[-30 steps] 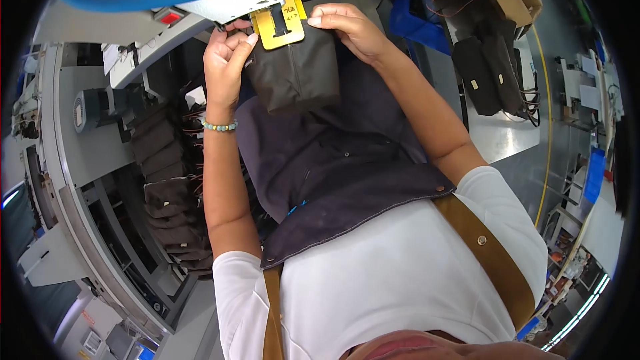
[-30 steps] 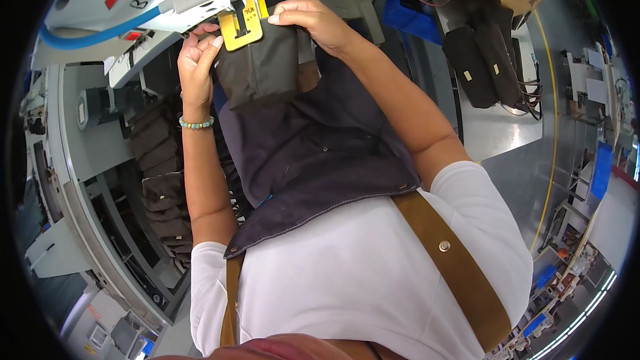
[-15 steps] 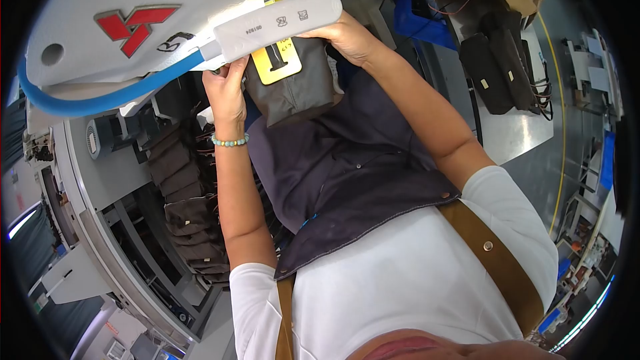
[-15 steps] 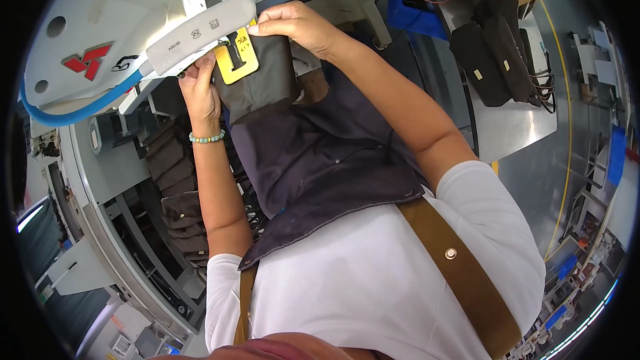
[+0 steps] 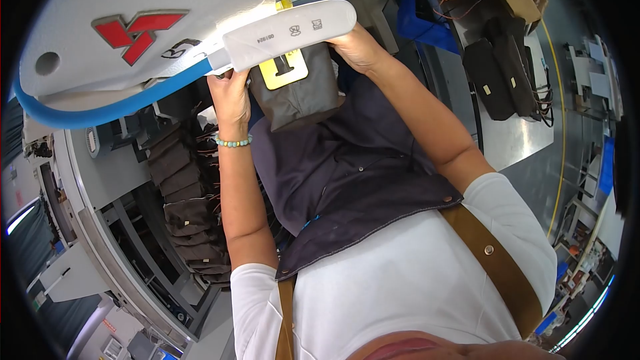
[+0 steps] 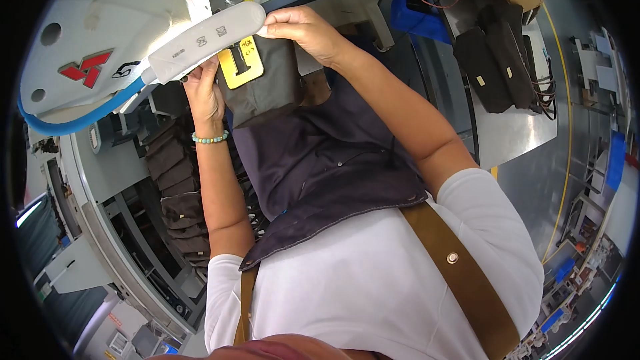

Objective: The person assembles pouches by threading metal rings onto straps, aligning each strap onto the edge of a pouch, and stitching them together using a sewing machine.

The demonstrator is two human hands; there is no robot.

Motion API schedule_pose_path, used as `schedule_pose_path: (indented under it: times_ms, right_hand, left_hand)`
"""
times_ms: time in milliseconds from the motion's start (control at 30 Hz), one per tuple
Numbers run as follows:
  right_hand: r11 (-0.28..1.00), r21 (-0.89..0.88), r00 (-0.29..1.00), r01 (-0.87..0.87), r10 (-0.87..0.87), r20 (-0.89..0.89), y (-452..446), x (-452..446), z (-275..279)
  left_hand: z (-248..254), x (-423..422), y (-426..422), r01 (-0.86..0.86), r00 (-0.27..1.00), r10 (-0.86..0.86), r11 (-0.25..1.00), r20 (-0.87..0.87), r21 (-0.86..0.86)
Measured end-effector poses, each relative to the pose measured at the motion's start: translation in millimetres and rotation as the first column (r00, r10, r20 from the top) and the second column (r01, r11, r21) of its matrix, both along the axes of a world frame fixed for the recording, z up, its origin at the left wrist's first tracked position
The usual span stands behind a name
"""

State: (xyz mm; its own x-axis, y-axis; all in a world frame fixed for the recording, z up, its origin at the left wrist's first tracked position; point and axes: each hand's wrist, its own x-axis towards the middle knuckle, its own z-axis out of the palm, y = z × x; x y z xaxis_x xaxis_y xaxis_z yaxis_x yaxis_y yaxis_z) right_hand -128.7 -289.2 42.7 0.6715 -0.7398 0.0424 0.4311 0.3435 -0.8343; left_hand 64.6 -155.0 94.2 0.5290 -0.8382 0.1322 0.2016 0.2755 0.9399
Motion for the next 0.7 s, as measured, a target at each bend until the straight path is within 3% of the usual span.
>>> schedule_pose_path:
  times_ms: [67,167,333,467,567,700]
  right_hand:
    - [1.0,-0.005,1.0,0.016,-0.016,0.002,0.7,-1.1,0.3]
    - [0.981,-0.184,0.994,0.054,-0.071,-0.086,1.5,-3.4,4.7]
    - [0.965,-0.249,0.987,0.08,-0.111,-0.113,3.3,-4.9,6.2]
    - [0.897,-0.429,0.949,0.103,-0.217,-0.227,5.1,-10.8,5.2]
    - [0.875,-0.473,0.916,0.101,-0.267,-0.299,9.8,-14.5,11.3]
    - [0.86,-0.491,0.916,0.14,-0.301,-0.267,15.3,-14.7,17.5]
  left_hand:
    - [-1.0,-0.1,0.0,0.012,1.0,-0.013,1.0,-0.013,-0.012]
    - [-4.2,-1.1,1.2,0.041,0.999,-0.042,0.999,-0.022,-0.018]
    - [-10.0,2.2,0.8,0.078,0.995,-0.081,0.996,-0.061,-0.041]
    - [-5.9,-0.8,0.8,0.038,0.999,-0.038,0.999,-0.022,-0.021]
    - [0.8,-4.0,1.2,-0.021,0.998,0.021,1.0,0.056,-0.001]
    - [6.0,-5.1,4.7,-0.003,0.991,0.0,1.0,0.132,0.027]
